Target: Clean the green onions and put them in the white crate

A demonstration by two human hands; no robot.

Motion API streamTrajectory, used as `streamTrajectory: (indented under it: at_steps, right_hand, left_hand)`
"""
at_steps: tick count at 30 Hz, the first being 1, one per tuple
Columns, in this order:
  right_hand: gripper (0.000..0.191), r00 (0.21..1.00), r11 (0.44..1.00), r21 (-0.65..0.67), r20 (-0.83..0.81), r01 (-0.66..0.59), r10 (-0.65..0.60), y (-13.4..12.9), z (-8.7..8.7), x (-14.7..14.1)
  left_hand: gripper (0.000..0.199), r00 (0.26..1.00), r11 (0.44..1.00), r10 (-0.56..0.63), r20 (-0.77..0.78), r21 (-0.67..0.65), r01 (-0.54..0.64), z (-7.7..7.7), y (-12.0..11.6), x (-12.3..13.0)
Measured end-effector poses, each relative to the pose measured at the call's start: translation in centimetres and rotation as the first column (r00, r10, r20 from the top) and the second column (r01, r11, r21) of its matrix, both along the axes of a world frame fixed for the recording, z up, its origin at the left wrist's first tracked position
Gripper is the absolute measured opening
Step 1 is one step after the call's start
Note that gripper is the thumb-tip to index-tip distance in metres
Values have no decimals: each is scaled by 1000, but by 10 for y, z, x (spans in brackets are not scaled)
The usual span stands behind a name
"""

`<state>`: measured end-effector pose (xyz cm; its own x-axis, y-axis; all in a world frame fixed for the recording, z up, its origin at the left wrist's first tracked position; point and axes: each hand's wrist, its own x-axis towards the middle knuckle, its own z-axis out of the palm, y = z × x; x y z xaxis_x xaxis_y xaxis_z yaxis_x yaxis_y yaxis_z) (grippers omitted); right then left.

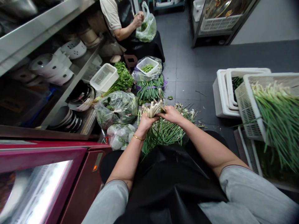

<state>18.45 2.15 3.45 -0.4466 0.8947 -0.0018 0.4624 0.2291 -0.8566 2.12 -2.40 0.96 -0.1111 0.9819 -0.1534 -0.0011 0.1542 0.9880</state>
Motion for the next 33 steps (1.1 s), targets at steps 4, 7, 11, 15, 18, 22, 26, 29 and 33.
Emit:
streamTrajectory:
  at_steps: [4,7,11,15,18,22,26,29,33]
  right_hand:
    - [29,980,954,-270,-184,-130,82,8,14,31]
    - [28,812,904,-423,-549,-64,-199,20,27,70]
    - [30,567,876,-469,-694,113,-444,38,34,104]
    - [27,798,856,-462,-413,232,-439,40,20,87]
    - [33,902,879,-469,-339,83,-266,29,8,51]
    - [37,853,956,-294,-503,-14,-142,13,1,10]
    - [33,817,966,-234,-533,108,-220,4,-2,-16]
    - [31,782,958,-242,-563,152,-267,7,-1,-16]
    - [21,750,889,-233,-477,394,-458,35,4,20]
  left_hand:
    - [24,995,990,-89,-51,-112,83,6,1,-30]
    - [26,989,973,-146,-31,-187,138,6,-4,-60]
    - [28,981,959,-195,-20,-214,187,-4,-12,-79]
    - [27,973,947,-231,12,-226,228,-10,-14,-76]
    - [29,960,932,-277,27,-237,275,-6,-14,-68]
    - [33,938,907,-342,61,-241,347,5,-15,-49]
    - [43,951,950,-274,145,-112,291,9,-7,-15]
    - [41,968,981,-177,180,-43,188,8,0,6]
    - [38,930,952,-230,288,-131,276,10,-1,2]
